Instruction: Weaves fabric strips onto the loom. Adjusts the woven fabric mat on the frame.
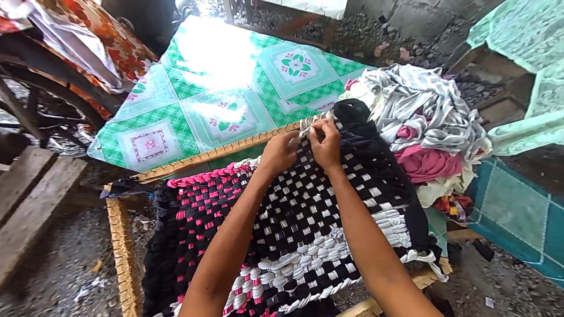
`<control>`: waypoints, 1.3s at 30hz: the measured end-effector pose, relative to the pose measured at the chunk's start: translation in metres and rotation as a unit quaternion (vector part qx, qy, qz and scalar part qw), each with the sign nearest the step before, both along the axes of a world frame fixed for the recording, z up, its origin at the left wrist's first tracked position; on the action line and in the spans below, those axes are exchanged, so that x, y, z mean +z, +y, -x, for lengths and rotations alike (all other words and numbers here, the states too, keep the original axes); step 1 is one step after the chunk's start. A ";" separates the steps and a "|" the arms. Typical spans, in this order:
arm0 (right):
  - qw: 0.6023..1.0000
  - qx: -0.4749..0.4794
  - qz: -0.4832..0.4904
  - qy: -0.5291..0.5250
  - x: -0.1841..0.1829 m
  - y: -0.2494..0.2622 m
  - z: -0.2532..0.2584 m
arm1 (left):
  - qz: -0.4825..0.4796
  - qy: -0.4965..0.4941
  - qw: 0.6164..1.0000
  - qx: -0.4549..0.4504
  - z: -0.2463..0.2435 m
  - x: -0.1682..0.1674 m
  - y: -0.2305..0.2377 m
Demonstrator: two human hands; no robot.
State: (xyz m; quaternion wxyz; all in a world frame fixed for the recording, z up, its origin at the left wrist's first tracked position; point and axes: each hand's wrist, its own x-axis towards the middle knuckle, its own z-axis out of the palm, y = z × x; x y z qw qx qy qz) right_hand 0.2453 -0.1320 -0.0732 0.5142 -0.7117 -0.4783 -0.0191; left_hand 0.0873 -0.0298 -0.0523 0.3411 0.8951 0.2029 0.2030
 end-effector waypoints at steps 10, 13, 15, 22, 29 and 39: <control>0.996 0.058 -0.005 0.073 -0.002 -0.008 0.005 | 0.044 0.020 0.993 0.104 -0.020 0.011 -0.017; 0.996 0.054 -0.011 0.067 -0.003 -0.007 0.007 | 0.105 0.008 0.992 0.076 -0.017 0.014 -0.004; 0.997 0.046 -0.008 0.056 -0.004 -0.006 0.008 | 0.091 0.021 0.992 0.083 -0.019 0.020 -0.003; 0.997 0.047 -0.014 0.059 -0.001 -0.009 0.012 | 0.011 -0.034 0.994 0.103 -0.024 0.013 -0.011; 1.000 0.015 0.008 -0.015 -0.002 -0.009 0.019 | -0.025 -0.012 0.998 0.054 -0.025 0.015 -0.008; 0.996 -0.016 0.024 0.083 0.003 -0.006 0.020 | -0.051 -0.059 0.994 0.072 -0.019 -0.001 -0.021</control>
